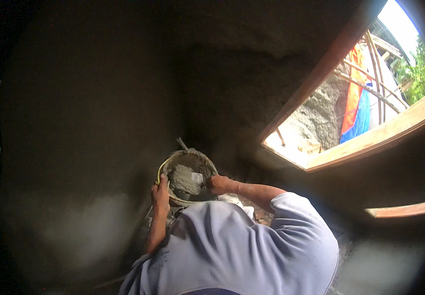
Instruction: The person scoops wet cement from a bucket using a trowel and applies it to the wall and ceiling. They repeatedly smooth the surface with a long wooden straightedge to level the plaster. The work occurs in a small unfinished room with debris on the floor.
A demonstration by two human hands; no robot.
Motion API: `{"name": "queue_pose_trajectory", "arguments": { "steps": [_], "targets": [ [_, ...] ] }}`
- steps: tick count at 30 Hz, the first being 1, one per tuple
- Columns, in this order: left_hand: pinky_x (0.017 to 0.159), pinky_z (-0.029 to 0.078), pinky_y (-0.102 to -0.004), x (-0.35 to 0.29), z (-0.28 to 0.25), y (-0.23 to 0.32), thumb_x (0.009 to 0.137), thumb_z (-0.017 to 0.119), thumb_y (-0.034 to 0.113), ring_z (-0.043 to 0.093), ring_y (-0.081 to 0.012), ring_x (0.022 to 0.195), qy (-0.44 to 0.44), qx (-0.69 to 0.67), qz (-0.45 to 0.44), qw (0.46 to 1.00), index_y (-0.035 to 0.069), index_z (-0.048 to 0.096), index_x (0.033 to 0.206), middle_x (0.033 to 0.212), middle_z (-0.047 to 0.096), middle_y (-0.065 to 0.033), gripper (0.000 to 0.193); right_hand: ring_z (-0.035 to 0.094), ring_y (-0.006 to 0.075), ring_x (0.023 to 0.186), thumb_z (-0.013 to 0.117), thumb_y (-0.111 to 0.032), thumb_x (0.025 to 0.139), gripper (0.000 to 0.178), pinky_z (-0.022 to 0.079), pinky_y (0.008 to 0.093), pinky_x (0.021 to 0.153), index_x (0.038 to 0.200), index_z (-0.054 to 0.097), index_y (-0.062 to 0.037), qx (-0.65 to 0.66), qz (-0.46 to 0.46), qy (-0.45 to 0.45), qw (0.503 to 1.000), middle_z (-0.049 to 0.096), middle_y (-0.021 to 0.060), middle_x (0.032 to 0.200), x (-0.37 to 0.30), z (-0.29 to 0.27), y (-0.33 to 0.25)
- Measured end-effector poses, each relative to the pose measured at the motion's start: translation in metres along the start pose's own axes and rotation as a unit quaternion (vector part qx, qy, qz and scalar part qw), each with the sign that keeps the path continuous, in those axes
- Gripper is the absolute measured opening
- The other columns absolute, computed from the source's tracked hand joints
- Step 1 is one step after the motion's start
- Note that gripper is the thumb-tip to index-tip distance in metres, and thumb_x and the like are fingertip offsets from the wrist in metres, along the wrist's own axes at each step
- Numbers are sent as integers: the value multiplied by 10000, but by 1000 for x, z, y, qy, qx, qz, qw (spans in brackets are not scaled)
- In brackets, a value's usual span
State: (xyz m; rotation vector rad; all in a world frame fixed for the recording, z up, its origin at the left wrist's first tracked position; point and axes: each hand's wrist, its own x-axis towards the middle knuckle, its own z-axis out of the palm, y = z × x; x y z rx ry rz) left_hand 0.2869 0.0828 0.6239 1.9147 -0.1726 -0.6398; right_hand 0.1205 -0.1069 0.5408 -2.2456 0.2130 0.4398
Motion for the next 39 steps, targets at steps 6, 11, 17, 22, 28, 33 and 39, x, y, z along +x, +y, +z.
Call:
{"name": "queue_pose_trajectory", "arguments": {
  "steps": [6,11,17,22,28,33,39],
  "targets": [
    [932,386,-399,2,-27,-27,850,532,572,457,-308,1150,72,-163,-170,969,-87,439,1253,1273,462,-210,778,634,354,895,558,-270,781,297,517,443,766,963,657,-58,-111,162,7,981,657,193,912,-6,-46,-58],
    [496,391,-316,22,-43,-99,790,569,635,507,-185,610,129,-199,-251,939,13,530,1158,875,541,-92,724,612,378,869,610,-306,759,335,514,448,756,973,641,-50,-198,50,-16,979,650,188,882,-6,-86,-85],
    [531,454,-377,10,-97,-163,820,579,559,571,-265,693,264,-207,-262,905,-25,590,1055,899,589,-133,629,634,253,765,703,-235,691,366,522,348,669,966,641,-2,58,-83,-185,978,666,107,865,11,-170,-170],
    [598,494,-418,-8,-109,-113,864,480,580,623,-334,802,325,-115,-278,896,-88,594,1025,934,620,-239,697,644,170,784,698,-128,718,474,531,284,659,1148,555,12,234,106,-185,948,668,90,924,62,-260,-77],
    [481,399,-353,-22,-118,-114,856,530,557,532,-264,650,273,-142,-273,912,-41,513,1127,885,542,-157,657,603,245,906,636,-252,783,470,492,359,773,1177,546,-13,-313,93,262,908,624,147,1028,34,-432,-98],
    [519,450,-375,-1,-108,-142,871,494,557,551,-251,652,316,-189,-308,877,-53,560,1035,848,579,-148,635,569,308,1007,585,-355,837,489,460,422,868,1201,539,-33,-261,43,292,919,587,194,1115,20,-373,-135],
    [636,515,-386,9,-65,-77,847,555,523,592,-290,913,166,-185,-223,942,-85,493,1154,1084,572,-191,684,614,206,822,609,-164,799,256,513,347,674,1028,612,-50,-26,-282,-86,955,646,92,923,64,-129,17]
  ]
}}
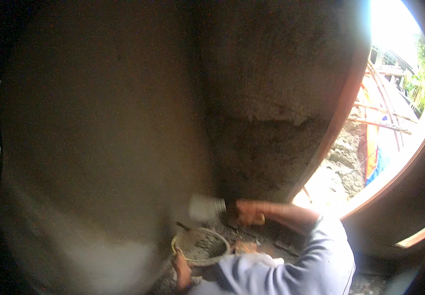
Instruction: The person scoops wet cement from a bucket using a trowel and applies it to the wall and ceiling. They repeatedly smooth the surface with a long wooden straightedge to level the plaster. The work occurs in a small unfinished room with debris on the floor.
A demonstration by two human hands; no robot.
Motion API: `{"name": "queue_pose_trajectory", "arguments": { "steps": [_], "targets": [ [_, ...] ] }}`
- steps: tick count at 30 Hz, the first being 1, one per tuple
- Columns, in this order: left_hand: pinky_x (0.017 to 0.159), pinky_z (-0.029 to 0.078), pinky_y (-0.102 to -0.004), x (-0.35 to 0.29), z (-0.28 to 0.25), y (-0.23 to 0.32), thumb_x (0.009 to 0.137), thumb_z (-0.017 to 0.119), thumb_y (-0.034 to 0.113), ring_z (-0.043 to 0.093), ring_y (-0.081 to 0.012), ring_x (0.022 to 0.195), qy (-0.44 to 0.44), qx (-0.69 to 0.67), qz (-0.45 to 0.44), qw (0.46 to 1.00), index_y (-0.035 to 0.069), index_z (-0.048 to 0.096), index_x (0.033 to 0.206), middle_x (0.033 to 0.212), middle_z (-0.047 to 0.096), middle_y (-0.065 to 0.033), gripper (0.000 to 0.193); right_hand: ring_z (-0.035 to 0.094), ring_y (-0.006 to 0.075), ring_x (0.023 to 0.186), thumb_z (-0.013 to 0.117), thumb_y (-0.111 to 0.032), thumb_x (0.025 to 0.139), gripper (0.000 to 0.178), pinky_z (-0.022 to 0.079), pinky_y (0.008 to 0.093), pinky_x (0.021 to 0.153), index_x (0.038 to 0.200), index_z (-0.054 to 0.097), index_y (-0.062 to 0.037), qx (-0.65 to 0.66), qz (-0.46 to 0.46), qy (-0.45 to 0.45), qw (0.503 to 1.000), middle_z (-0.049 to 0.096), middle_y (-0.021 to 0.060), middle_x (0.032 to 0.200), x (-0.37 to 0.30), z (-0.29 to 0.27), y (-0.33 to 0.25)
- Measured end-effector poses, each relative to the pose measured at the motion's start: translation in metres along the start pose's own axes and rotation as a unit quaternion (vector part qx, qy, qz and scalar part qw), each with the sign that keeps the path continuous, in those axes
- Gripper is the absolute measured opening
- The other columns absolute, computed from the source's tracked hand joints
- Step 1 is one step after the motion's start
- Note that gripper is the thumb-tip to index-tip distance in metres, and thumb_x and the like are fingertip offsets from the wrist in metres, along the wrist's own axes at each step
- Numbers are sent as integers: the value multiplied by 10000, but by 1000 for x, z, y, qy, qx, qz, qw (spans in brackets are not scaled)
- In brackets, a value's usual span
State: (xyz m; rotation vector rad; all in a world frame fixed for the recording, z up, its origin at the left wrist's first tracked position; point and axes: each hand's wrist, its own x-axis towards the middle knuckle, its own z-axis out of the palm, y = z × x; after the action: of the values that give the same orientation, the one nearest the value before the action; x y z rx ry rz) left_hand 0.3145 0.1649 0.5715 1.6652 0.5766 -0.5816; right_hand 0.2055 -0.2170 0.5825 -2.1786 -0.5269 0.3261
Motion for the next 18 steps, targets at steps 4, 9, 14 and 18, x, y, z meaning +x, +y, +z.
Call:
{"name": "queue_pose_trajectory", "arguments": {
  "steps": [4,9,14,18],
  "targets": [
    [742,448,-364,-46,34,35,827,637,454,558,-239,876,-63,88,153,982,-70,574,1014,964,610,-158,560,595,210,744,585,-187,818,177,509,349,683,905,645,-45,364,178,116,907,635,87,807,6,121,44],
    [663,452,-374,-28,55,23,771,696,388,573,-217,708,-195,188,213,939,-54,619,862,772,630,-130,458,644,345,873,529,-156,736,234,529,440,725,899,660,-52,-135,334,78,930,658,187,918,73,151,-44],
    [663,471,-370,-84,77,55,768,705,308,605,-217,716,-267,285,274,879,-44,633,859,782,650,-126,371,641,344,900,511,-128,754,245,528,450,741,937,649,-42,-179,283,-39,942,658,176,941,30,123,-115],
    [670,486,-355,-115,75,69,765,711,284,616,-181,753,-293,299,236,877,-35,644,850,801,657,-127,336,626,341,968,521,-134,782,255,529,443,774,995,635,-54,-159,435,13,886,639,187,1015,5,102,-101]
  ]
}}
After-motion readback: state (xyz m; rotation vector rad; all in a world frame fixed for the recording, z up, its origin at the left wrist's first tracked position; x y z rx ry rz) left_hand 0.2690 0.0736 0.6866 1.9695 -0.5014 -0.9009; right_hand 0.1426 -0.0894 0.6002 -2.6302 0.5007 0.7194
